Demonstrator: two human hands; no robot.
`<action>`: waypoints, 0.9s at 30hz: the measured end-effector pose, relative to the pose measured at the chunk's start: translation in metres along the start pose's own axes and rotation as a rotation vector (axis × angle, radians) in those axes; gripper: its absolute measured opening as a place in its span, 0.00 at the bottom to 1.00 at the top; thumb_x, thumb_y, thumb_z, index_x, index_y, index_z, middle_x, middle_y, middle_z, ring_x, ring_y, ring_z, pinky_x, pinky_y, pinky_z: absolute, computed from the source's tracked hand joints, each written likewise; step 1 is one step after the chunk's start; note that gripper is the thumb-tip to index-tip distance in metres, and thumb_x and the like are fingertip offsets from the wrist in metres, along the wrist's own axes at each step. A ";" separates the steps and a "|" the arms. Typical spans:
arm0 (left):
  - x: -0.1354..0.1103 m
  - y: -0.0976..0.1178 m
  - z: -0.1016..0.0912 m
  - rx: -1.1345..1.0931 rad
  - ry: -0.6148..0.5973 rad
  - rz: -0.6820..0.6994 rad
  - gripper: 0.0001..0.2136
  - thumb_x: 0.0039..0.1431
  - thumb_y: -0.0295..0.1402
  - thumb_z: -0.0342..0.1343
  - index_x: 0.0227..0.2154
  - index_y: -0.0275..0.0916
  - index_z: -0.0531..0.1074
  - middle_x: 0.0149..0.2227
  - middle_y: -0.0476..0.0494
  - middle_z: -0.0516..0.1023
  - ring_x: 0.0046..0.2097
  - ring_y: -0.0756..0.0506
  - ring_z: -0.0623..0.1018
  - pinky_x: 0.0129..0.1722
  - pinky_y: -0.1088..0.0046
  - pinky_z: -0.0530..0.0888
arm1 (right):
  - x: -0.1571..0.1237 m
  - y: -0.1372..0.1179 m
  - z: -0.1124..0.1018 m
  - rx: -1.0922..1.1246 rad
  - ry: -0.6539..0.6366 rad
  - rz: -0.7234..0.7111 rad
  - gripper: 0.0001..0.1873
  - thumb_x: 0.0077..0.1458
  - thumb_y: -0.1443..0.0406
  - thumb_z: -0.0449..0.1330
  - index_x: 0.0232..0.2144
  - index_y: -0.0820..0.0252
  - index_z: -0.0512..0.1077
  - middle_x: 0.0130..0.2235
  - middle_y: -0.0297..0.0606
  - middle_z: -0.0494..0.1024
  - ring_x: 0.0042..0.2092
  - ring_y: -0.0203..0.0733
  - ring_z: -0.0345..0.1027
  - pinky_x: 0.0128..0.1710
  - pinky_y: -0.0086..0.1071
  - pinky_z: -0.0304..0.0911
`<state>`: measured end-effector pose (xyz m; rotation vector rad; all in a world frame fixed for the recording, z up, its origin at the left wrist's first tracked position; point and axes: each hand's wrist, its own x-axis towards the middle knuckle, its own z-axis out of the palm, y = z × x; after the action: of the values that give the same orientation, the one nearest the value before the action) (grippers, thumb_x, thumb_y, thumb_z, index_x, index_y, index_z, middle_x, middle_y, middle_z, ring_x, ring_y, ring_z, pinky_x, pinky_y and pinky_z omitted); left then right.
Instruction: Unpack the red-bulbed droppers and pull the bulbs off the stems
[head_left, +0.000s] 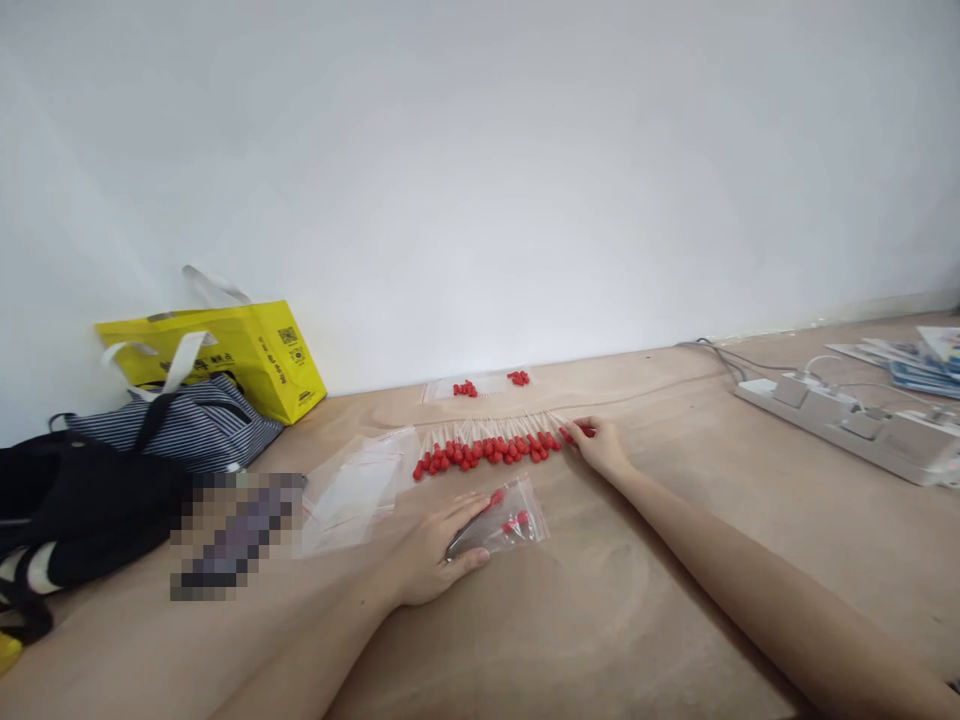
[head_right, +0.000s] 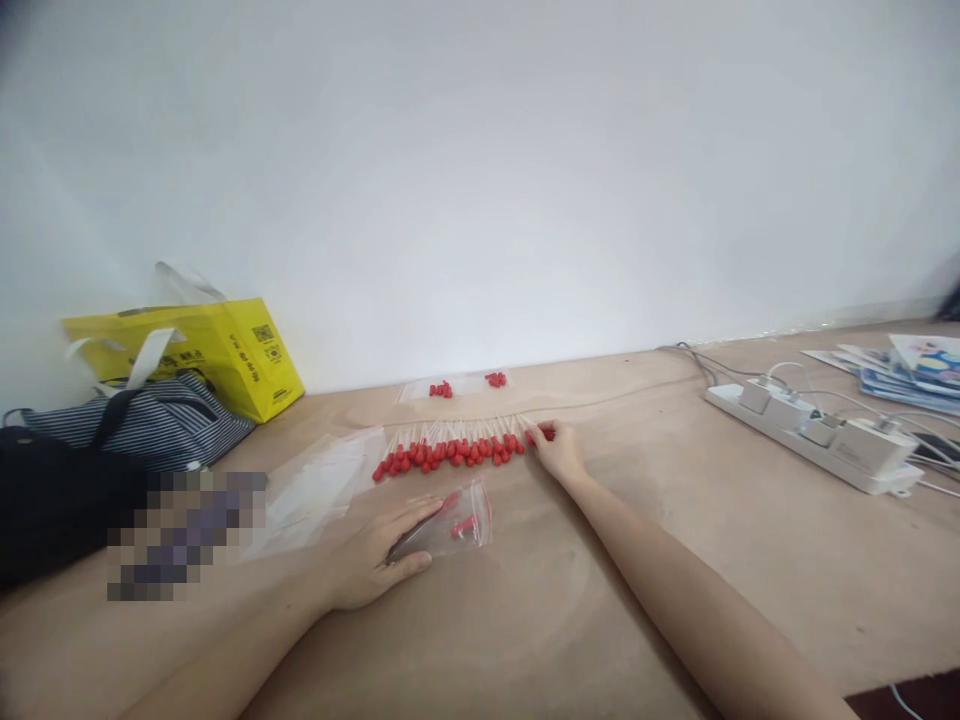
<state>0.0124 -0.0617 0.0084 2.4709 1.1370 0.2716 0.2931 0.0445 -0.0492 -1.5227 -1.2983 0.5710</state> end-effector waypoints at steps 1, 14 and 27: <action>0.000 0.000 0.000 -0.001 0.000 0.006 0.26 0.56 0.43 0.45 0.56 0.47 0.49 0.59 0.47 0.53 0.58 0.42 0.55 0.56 0.59 0.54 | 0.000 0.000 0.002 -0.001 -0.027 -0.018 0.13 0.44 0.59 0.55 0.28 0.64 0.71 0.29 0.41 0.76 0.31 0.40 0.69 0.31 0.31 0.62; -0.001 -0.001 0.001 -0.023 0.014 0.029 0.26 0.55 0.43 0.46 0.57 0.48 0.48 0.59 0.49 0.53 0.58 0.42 0.55 0.56 0.59 0.54 | -0.004 0.002 0.004 0.013 -0.113 -0.030 0.12 0.45 0.62 0.53 0.28 0.64 0.71 0.27 0.41 0.76 0.29 0.39 0.69 0.30 0.30 0.63; 0.000 -0.001 0.000 0.000 0.000 0.004 0.26 0.56 0.44 0.45 0.56 0.48 0.48 0.59 0.49 0.53 0.59 0.43 0.55 0.57 0.60 0.54 | 0.003 0.009 0.002 -0.022 0.042 0.028 0.13 0.44 0.66 0.54 0.33 0.66 0.70 0.33 0.46 0.75 0.33 0.41 0.70 0.33 0.33 0.64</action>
<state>0.0116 -0.0616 0.0082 2.4736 1.1314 0.2729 0.2959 0.0493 -0.0569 -1.5655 -1.2566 0.5416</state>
